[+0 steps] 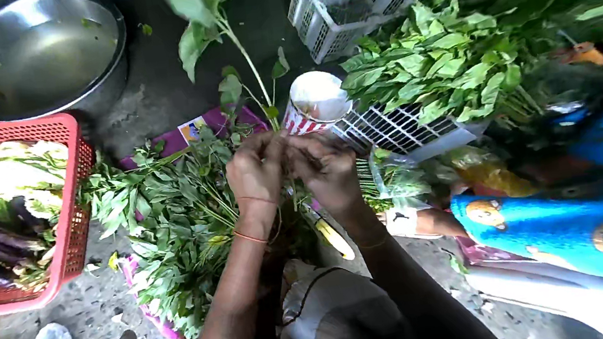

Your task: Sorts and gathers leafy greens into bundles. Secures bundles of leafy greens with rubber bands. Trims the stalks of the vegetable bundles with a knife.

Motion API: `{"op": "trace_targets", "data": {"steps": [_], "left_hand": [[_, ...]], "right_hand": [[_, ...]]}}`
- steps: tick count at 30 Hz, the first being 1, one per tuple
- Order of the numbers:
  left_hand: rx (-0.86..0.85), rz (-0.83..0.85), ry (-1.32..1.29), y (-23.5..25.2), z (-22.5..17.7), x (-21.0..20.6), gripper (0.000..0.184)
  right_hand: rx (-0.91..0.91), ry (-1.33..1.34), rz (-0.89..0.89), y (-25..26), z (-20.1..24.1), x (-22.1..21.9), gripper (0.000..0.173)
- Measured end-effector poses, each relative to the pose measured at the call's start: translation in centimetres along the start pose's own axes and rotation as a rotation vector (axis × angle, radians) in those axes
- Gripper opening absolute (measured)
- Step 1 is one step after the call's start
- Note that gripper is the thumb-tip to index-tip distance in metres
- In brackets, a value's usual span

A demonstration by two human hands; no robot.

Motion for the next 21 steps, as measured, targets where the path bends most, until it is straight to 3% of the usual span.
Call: {"op": "trace_targets", "data": {"steps": [2, 7, 14, 16, 21], "left_hand": [[-0.092, -0.038, 0.164, 0.5, -0.8, 1.1, 0.025], [-0.315, -0.103, 0.438, 1.7, -2.2, 0.4, 0.027], [-0.466, -0.118, 0.567, 2.1, -4.6, 0.5, 0.023], [-0.452, -0.104, 0.541, 1.8, -4.6, 0.4, 0.022], [-0.294, -0.032, 0.364, 1.3, -3.8, 0.1, 0.024]], "right_hand": [[-0.039, -0.064, 0.026, 0.5, 0.6, -0.3, 0.021], [-0.485, -0.004, 0.186, 3.3, 0.2, -0.9, 0.029], [-0.6, -0.266, 0.374, 4.9, 2.0, -0.3, 0.026], [-0.672, -0.08, 0.414, 4.1, 1.6, -0.4, 0.024], [-0.691, 0.553, 0.271, 1.0, 0.0, 0.9, 0.014]]}}
Point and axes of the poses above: each hand's wrist, its own y-axis towards the middle knuckle, its own x-axis out of the back of the hand, z = x × y, the point moved 5 cm from there along y, towards the middle knuckle, and after that the axes turned 3 degrees about y, right-handed, at the moved point
